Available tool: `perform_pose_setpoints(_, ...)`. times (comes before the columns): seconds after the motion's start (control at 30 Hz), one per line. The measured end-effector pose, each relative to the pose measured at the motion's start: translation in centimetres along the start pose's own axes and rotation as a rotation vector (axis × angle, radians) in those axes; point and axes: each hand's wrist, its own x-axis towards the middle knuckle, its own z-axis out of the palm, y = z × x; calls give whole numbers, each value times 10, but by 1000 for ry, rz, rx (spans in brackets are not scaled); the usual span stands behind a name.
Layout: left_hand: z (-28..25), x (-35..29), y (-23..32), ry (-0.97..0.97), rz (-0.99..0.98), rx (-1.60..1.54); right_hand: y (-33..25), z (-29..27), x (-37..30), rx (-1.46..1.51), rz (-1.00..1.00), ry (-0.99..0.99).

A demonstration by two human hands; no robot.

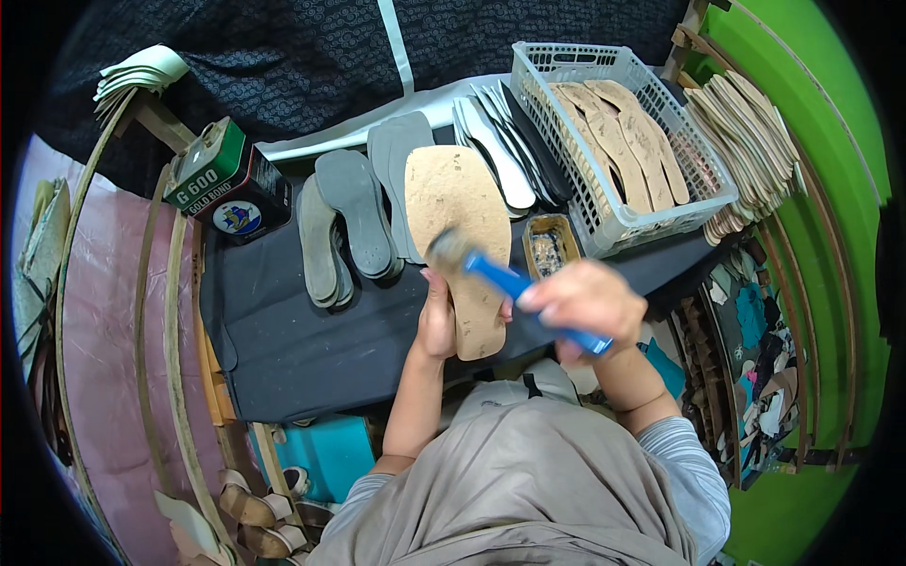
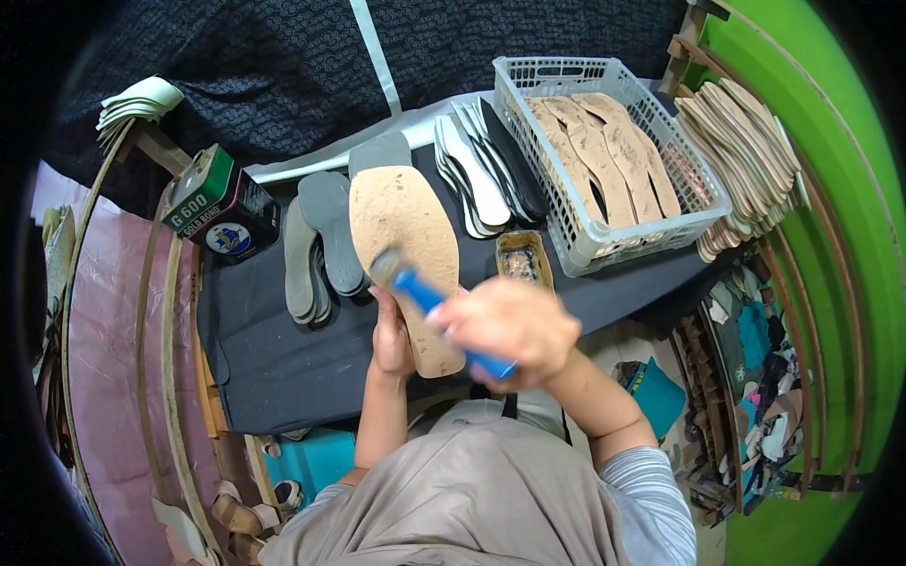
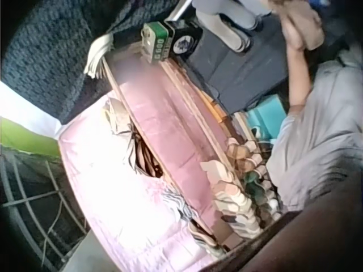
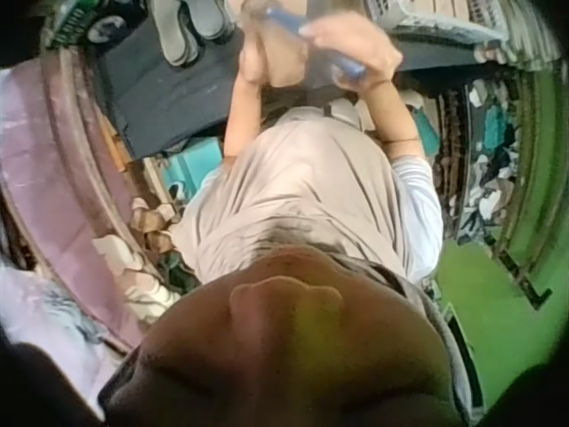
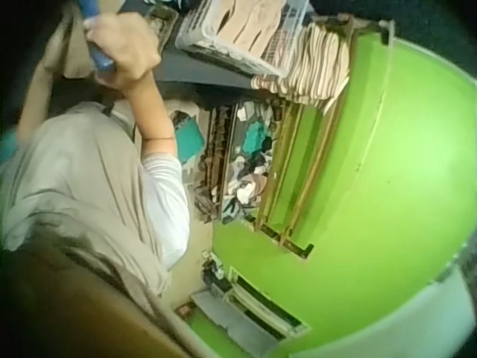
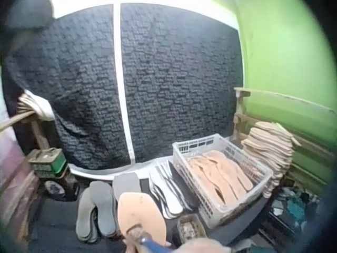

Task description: The person applies adhesive to shoe insoles by dipping a brush into a glue container and brushing it across each insole before placing them into a basket.

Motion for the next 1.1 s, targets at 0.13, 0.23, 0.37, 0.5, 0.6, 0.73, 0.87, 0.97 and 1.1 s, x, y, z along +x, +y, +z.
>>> perform_pose_setpoints(0.13,9,2,5,32,89,115,1,4,-1,-300,-58,28)
perform_pose_setpoints(0.23,1,3,3,-70,41,-81,-9,6,-6,-140,-183,-176)
perform_pose_setpoints(0.37,2,-1,1,21,35,53,2,-5,1,-260,-34,85)
perform_pose_setpoints(0.5,-5,3,-8,58,110,-68,-10,2,-13,-185,-81,-139)
perform_pose_setpoints(0.6,-6,5,-5,-5,52,-219,-13,3,-18,-121,-71,-149)
perform_pose_setpoints(0.73,0,9,-6,-127,209,-217,-2,1,-16,-307,21,133)
perform_pose_setpoints(0.87,0,12,-3,-60,196,-202,-15,10,-18,-46,-139,-166)
perform_pose_setpoints(0.97,8,8,1,105,187,-187,-1,-1,-11,-22,-12,73)
perform_pose_setpoints(1.1,3,11,-4,79,241,-160,-7,2,-17,-176,-88,-41)
